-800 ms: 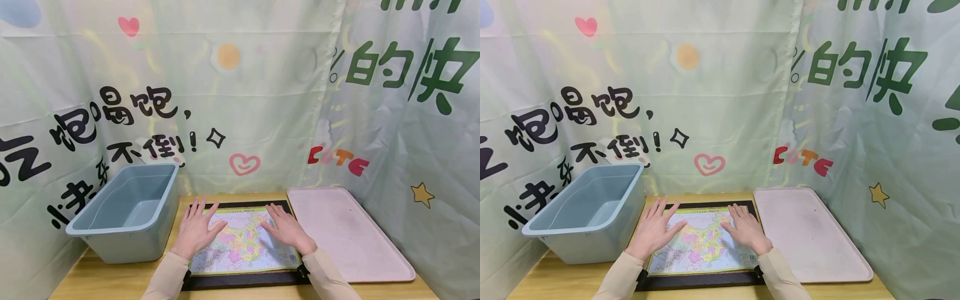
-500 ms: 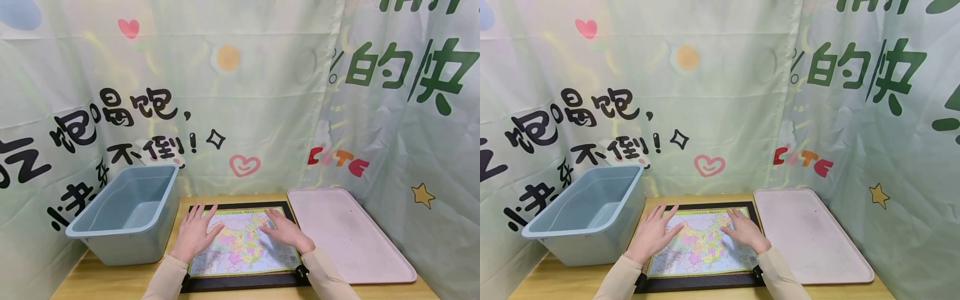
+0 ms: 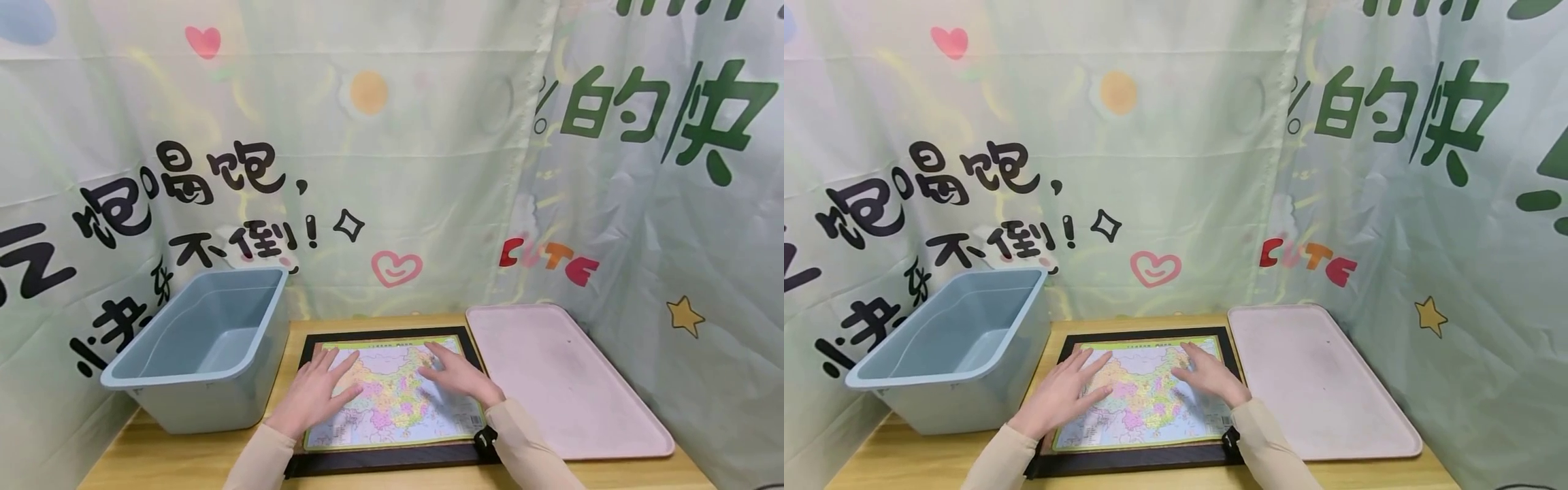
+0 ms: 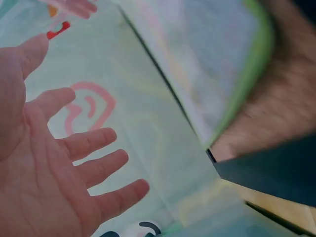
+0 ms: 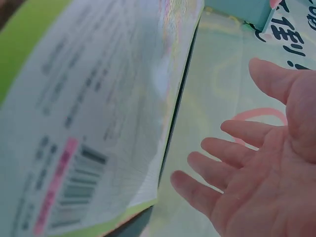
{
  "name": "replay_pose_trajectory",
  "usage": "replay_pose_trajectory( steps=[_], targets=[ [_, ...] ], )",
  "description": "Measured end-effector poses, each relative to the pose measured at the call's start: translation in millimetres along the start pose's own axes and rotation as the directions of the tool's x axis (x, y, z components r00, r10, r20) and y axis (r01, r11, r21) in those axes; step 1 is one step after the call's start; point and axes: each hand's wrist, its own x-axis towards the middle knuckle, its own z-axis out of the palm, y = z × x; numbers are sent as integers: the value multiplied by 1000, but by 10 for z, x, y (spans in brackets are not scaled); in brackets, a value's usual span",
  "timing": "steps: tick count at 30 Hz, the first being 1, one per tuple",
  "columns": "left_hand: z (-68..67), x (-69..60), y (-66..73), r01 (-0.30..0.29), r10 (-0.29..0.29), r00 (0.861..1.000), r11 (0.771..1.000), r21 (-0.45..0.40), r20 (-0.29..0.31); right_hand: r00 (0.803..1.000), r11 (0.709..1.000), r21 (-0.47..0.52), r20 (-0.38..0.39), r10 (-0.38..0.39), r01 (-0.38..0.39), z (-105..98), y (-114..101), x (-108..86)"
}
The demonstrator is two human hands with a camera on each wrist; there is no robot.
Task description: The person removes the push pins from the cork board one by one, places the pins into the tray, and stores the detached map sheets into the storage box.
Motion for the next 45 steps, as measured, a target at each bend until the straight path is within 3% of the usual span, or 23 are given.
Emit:
replay_pose_trajectory(
  steps=[9,15,22,27,32,39,45],
  targets=[
    [74,-158,-151,-73,74,993,997,-14,96,997,995,75,51,61,-65,56,37,71],
    [105,-228,-252,-110,110,983,994,-9,146,999,990,139,31,35,-39,70,87,142],
    [121,-328,-351,-123,123,958,992,-13,261,999,980,195,-30,40,-34,83,76,267],
    [113,-382,-374,-109,117,941,993,-42,316,997,955,296,-53,54,-36,112,108,386],
    [141,-429,-379,-80,95,926,995,-56,366,996,913,402,-22,88,-72,162,167,510],
    [160,-462,-377,-77,101,919,994,-78,381,982,907,390,-34,187,-159,211,162,642],
    [151,-470,-381,-86,127,913,989,-122,387,982,911,380,-37,185,-157,211,138,718]
  ],
)
